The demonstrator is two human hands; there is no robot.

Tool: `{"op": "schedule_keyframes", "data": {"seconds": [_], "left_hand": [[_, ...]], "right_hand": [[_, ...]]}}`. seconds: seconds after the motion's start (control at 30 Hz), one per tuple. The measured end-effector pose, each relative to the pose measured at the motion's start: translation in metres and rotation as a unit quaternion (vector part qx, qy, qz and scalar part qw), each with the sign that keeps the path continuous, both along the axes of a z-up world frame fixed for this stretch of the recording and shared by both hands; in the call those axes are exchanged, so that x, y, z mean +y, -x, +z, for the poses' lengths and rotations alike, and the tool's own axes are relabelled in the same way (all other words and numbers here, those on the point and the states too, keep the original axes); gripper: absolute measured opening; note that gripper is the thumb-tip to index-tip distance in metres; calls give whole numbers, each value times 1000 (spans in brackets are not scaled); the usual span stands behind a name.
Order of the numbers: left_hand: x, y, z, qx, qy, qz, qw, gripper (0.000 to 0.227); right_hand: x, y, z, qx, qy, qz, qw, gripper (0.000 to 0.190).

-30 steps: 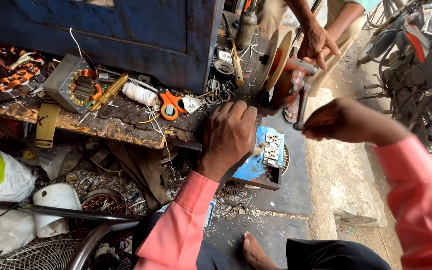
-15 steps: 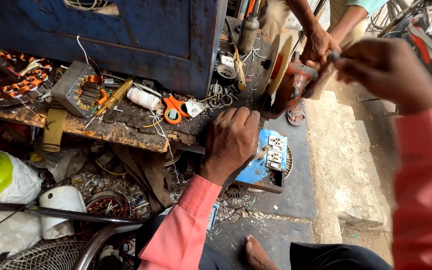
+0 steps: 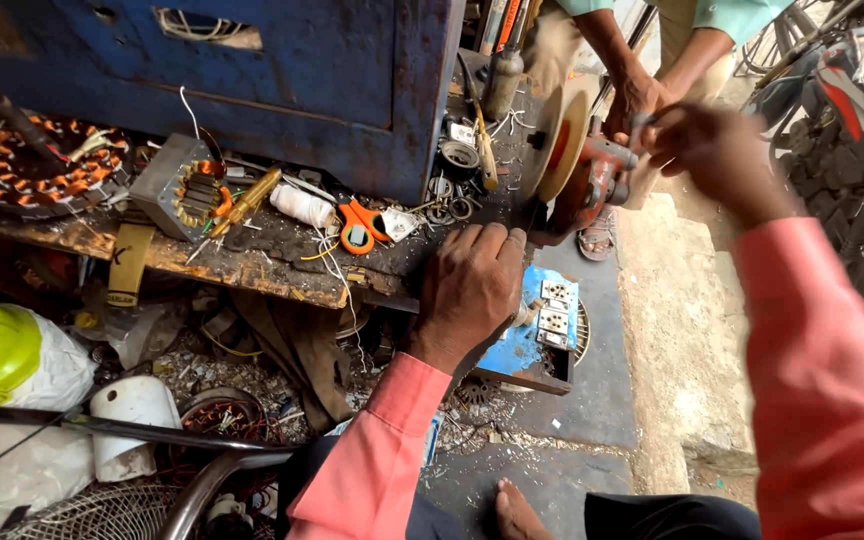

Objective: Winding copper wire onto a motor coil and assembling the part.

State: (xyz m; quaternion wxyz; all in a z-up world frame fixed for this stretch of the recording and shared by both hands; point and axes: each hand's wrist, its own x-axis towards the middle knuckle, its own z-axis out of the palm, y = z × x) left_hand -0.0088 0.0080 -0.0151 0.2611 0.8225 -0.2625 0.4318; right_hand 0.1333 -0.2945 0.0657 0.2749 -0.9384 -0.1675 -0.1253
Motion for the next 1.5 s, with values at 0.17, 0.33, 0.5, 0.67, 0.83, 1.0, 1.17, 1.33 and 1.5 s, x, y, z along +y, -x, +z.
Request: {"op": "schedule_keyframes", "data": {"seconds": [0.17, 0.33, 0.5, 0.67, 0.83, 1.0, 1.17, 1.33, 1.5], "left_hand": [[0, 0, -1, 19, -5, -2, 1000, 20], [0, -1, -1, 11, -4, 0, 1000, 22], [0, -1, -2, 10, -6, 2, 1000, 22], [-1, -1, -2, 6, -7, 6, 1000, 21], [-1, -1, -3, -1, -2, 4, 1000, 20], [0, 0, -1, 0, -4, 7, 1000, 21], [-1, 1, 0, -2, -9, 10, 1000, 25], [0, -1, -1, -3, -18, 15, 1000, 20], [1, -1, -2, 9, -19, 17, 1000, 19]], "right_hand": [[-32, 32, 9, 133, -276, 149, 940, 36], [-1, -5, -67, 412, 109, 80, 901, 30], [1, -10, -9, 29, 74, -41, 996, 29], [-46, 13, -6, 95, -213, 128, 964, 37], [-15, -19, -88, 307, 115, 112, 938, 22], [-3, 0, -9, 9, -41, 9, 999, 21], [-12, 44, 10, 125, -18, 100, 987, 24], [18, 1, -58, 24, 186, 114, 976, 39], [-6, 5, -7, 59, -161, 68, 983, 31]]}}
